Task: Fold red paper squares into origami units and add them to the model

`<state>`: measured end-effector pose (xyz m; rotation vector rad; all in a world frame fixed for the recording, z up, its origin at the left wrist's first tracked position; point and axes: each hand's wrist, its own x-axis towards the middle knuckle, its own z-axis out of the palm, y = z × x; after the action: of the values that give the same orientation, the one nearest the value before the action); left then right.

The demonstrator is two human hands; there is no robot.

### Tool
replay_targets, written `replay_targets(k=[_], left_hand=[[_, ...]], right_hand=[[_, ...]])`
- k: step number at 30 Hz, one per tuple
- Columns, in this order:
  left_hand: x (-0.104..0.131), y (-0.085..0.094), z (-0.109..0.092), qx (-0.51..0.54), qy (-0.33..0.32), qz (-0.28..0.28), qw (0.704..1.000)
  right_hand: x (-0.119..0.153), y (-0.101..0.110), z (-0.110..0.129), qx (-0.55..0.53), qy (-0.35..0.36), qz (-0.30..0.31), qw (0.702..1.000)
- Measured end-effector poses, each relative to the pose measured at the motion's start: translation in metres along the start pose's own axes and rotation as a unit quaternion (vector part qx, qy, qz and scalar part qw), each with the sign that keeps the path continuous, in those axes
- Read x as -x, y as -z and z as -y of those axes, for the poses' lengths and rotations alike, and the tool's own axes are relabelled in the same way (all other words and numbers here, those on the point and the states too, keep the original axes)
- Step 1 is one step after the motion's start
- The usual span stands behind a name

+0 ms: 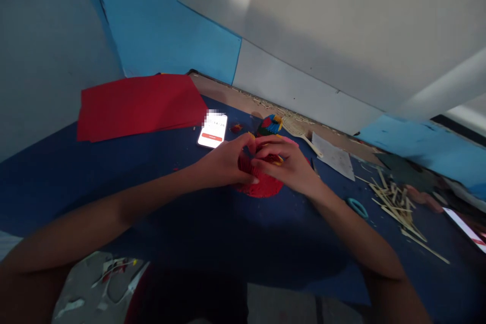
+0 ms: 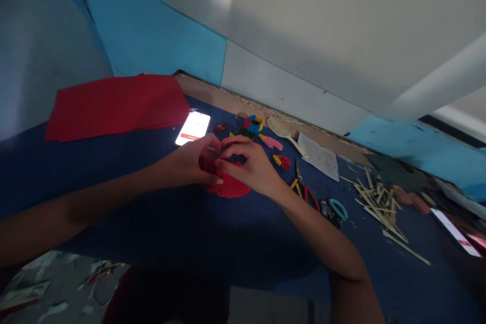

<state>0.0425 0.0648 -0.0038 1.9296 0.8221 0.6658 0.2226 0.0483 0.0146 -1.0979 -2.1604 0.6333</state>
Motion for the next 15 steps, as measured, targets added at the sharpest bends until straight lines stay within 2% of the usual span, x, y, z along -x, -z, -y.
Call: replay_targets(k=[3,6,8,11,13,15], left_hand=[[-0.003,0.006,0.003,0.065,0.02,-0.016,0.998],[-0.01,0.014,0.008,0.169,0.055,-0.094,0.98],[-0.015,0.017,0.011,0.259,0.081,-0.139,0.952],[-0.023,0.014,0.015,0.386,0.091,-0.182,0.9],[-0.027,0.01,0.019,0.456,0.072,-0.169,0.871],[-0.031,0.005,0.025,0.5,0.059,-0.121,0.855]], right_hand=[[0.001,0.005,-0.004,-0.015,-0.01,0.005,1.0],[0.004,0.01,-0.021,-0.113,-0.064,-0.078,0.988],[0.007,0.011,-0.036,-0.196,-0.117,-0.12,0.966],[0.011,0.004,-0.054,-0.297,-0.189,-0.103,0.93],[0.012,-0.004,-0.059,-0.352,-0.198,-0.11,0.908],[0.012,-0.012,-0.059,-0.399,-0.206,-0.132,0.884]])
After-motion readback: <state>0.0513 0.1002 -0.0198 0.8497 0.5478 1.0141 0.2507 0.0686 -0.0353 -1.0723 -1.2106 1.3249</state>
